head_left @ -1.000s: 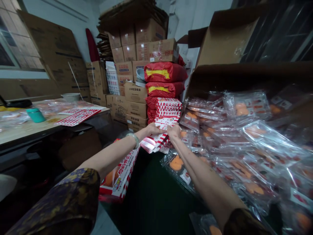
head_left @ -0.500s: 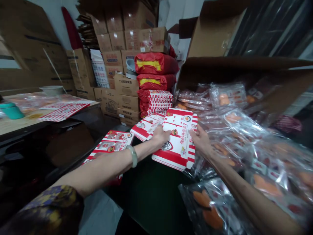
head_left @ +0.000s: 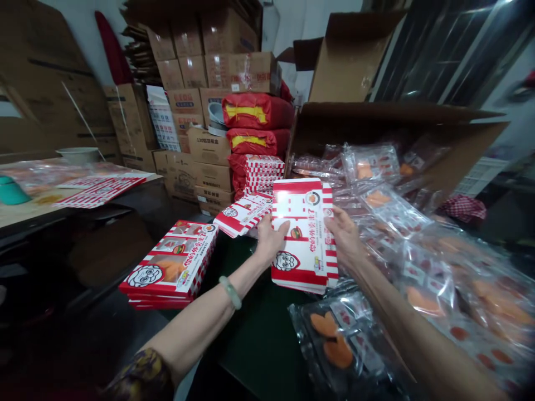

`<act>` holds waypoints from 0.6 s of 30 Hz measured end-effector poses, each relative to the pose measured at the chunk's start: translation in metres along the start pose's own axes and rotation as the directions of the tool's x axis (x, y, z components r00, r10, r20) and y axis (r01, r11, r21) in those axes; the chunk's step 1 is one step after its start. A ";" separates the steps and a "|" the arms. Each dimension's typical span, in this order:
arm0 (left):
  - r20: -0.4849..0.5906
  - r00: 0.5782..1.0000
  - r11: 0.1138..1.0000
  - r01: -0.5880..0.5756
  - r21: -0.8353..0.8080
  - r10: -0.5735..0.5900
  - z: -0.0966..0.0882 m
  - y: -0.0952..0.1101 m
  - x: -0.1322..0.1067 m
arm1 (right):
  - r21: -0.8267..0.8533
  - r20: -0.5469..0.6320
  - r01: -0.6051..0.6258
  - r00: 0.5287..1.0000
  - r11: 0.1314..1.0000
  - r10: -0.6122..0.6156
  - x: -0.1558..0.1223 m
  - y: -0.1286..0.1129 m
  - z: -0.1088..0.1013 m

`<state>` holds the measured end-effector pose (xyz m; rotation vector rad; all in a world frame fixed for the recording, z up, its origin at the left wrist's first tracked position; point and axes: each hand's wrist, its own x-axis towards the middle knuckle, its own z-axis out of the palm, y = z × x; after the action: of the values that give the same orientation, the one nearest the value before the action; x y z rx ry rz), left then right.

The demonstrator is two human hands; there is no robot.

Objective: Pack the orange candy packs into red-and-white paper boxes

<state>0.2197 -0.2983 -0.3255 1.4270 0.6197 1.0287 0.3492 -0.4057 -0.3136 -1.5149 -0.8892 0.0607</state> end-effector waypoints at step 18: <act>0.294 0.934 0.939 -0.101 -0.328 0.203 -0.070 0.043 -0.042 | -0.571 0.236 0.516 0.848 0.638 -0.475 -0.010 -0.121 -0.016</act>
<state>0.1317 -0.3058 -0.3008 1.3392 0.1001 0.9363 0.2929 -0.4388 -0.2102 -1.8088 -1.4548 -0.6618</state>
